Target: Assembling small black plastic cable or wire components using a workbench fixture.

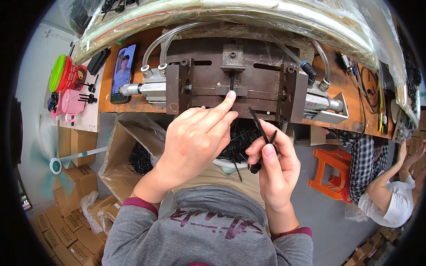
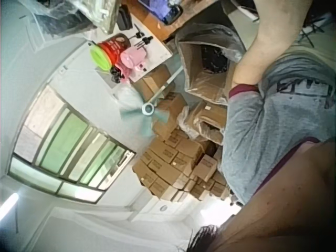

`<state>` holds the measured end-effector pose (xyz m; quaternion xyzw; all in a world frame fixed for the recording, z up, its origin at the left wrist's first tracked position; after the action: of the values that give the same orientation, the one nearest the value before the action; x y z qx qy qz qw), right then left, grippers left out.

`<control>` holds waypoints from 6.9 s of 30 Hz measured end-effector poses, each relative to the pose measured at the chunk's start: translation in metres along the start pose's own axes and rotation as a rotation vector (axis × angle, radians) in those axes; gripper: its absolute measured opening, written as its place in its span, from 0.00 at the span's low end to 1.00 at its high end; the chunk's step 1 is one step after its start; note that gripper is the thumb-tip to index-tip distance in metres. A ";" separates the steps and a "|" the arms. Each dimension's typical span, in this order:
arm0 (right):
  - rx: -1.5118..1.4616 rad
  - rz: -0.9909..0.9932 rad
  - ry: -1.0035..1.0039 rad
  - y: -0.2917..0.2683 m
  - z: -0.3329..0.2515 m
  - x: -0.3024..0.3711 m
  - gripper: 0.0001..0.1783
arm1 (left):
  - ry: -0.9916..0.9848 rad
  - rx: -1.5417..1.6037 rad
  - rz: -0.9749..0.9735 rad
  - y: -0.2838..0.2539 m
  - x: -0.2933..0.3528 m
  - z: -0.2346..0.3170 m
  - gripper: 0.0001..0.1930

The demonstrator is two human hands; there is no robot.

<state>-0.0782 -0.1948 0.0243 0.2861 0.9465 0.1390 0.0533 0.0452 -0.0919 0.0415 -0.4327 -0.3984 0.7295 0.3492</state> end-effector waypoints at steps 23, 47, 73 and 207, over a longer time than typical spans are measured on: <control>-0.002 0.035 0.045 0.002 -0.001 0.005 0.23 | -0.020 -0.005 -0.036 -0.001 0.003 -0.001 0.12; -0.342 -0.044 0.194 0.003 0.006 -0.007 0.21 | 0.118 0.694 0.044 -0.023 0.039 0.006 0.15; -0.002 -0.063 0.260 0.008 0.012 -0.012 0.06 | -0.479 1.607 0.302 -0.012 0.050 -0.007 0.16; 0.152 -0.094 0.225 -0.006 0.016 -0.002 0.09 | -0.048 0.044 0.060 0.008 0.021 -0.005 0.11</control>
<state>-0.0766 -0.1973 0.0076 0.2272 0.9667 0.0956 -0.0684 0.0407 -0.0762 0.0259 -0.4191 -0.3772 0.7584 0.3269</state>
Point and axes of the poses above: each hand's wrist, its own x-axis away from the middle knuckle, its own y-axis out of the palm, z = x × y, the point moved 3 cm from there along -x, towards the middle knuckle, and after that the axes turned 6 degrees about -z, right-handed, at the moved point
